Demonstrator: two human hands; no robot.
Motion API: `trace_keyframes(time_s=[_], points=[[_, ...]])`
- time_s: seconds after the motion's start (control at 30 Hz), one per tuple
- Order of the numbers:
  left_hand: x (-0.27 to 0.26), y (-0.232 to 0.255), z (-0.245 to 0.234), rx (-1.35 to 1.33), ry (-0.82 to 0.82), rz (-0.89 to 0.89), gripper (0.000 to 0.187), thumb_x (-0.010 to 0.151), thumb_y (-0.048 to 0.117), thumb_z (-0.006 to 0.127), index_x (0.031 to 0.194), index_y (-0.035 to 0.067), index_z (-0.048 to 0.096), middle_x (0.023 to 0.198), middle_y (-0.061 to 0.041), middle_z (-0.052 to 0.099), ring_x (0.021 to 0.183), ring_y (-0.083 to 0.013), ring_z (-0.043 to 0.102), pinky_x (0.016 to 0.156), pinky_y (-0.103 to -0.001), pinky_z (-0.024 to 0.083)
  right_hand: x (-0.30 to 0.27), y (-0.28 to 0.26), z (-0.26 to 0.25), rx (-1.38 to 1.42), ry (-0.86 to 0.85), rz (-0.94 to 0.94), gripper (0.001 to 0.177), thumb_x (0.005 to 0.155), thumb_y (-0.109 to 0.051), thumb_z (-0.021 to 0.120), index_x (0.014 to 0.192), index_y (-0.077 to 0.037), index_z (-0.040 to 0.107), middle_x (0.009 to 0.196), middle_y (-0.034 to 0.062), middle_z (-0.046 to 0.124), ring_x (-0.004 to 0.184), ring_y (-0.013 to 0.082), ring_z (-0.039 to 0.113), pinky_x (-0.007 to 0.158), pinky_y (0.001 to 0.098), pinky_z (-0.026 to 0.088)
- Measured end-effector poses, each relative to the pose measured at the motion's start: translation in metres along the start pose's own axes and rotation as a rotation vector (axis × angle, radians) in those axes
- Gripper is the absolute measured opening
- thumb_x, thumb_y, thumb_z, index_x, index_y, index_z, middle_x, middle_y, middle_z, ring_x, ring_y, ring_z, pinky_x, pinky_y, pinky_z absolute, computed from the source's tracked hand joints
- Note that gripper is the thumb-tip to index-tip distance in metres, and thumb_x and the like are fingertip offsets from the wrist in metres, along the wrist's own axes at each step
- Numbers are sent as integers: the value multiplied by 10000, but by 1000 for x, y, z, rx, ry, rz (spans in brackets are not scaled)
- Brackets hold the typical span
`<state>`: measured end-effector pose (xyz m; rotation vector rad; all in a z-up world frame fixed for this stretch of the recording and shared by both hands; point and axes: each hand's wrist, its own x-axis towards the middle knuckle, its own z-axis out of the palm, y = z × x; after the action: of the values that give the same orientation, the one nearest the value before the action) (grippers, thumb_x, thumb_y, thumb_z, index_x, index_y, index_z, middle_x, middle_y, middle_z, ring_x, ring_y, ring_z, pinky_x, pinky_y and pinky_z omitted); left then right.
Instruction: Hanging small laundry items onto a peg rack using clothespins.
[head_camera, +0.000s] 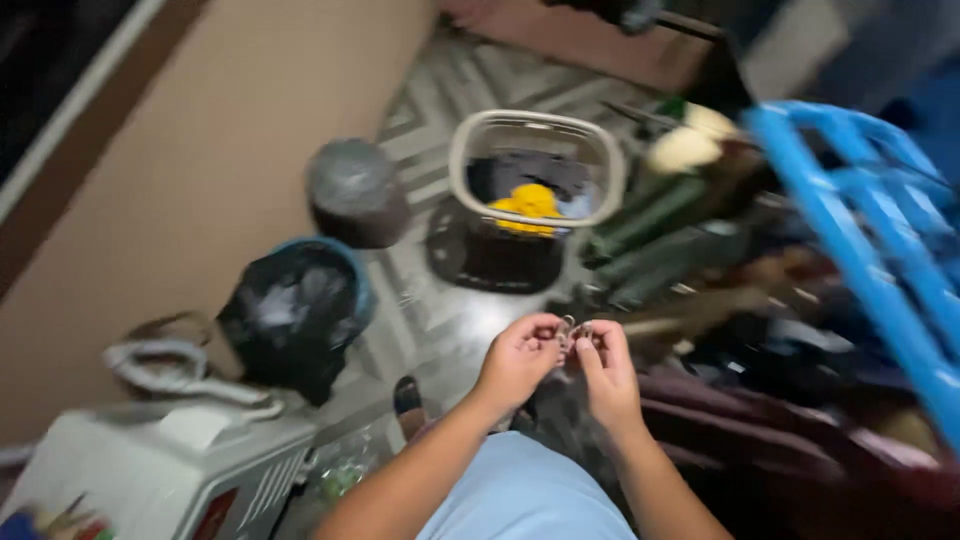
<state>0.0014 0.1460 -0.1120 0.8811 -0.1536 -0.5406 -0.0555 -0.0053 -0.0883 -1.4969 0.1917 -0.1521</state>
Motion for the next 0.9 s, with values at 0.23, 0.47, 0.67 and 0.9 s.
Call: trace_keyframes(time_s=[0.23, 0.47, 0.67, 0.9], points=[[-30, 40, -100, 16, 217, 154, 192, 980, -26, 663, 1169, -43, 629, 1043, -52, 689, 941, -116, 670, 841, -273, 568, 43, -3, 129, -54, -104, 16, 170, 972, -60, 633, 1114, 33, 638, 1145, 15, 579, 977, 105, 587, 798, 250, 489], [-75, 84, -190, 354, 527, 251, 122, 926, 11, 731, 1034, -11, 679, 892, -53, 728, 804, -114, 713, 714, -272, 586, 66, 49, 224, -112, -332, 170, 194, 991, -74, 643, 1152, 28, 680, 1040, 29, 616, 847, 109, 590, 760, 244, 494], [-112, 84, -247, 510, 716, 213, 135, 907, 40, 750, 1034, 14, 715, 879, -54, 753, 798, -121, 741, 712, -277, 597, 75, 94, 287, -318, -512, 221, 225, 956, -126, 694, 1132, 14, 686, 952, 16, 645, 769, 89, 597, 675, 239, 494], [-170, 106, -287, 533, 1008, 160, 355, 854, 40, 765, 1185, 48, 637, 1063, -64, 656, 806, -120, 660, 680, -255, 558, 100, 176, 350, -369, -605, 388, 243, 1047, -202, 683, 973, 26, 642, 781, 38, 637, 700, 104, 569, 640, 243, 457]])
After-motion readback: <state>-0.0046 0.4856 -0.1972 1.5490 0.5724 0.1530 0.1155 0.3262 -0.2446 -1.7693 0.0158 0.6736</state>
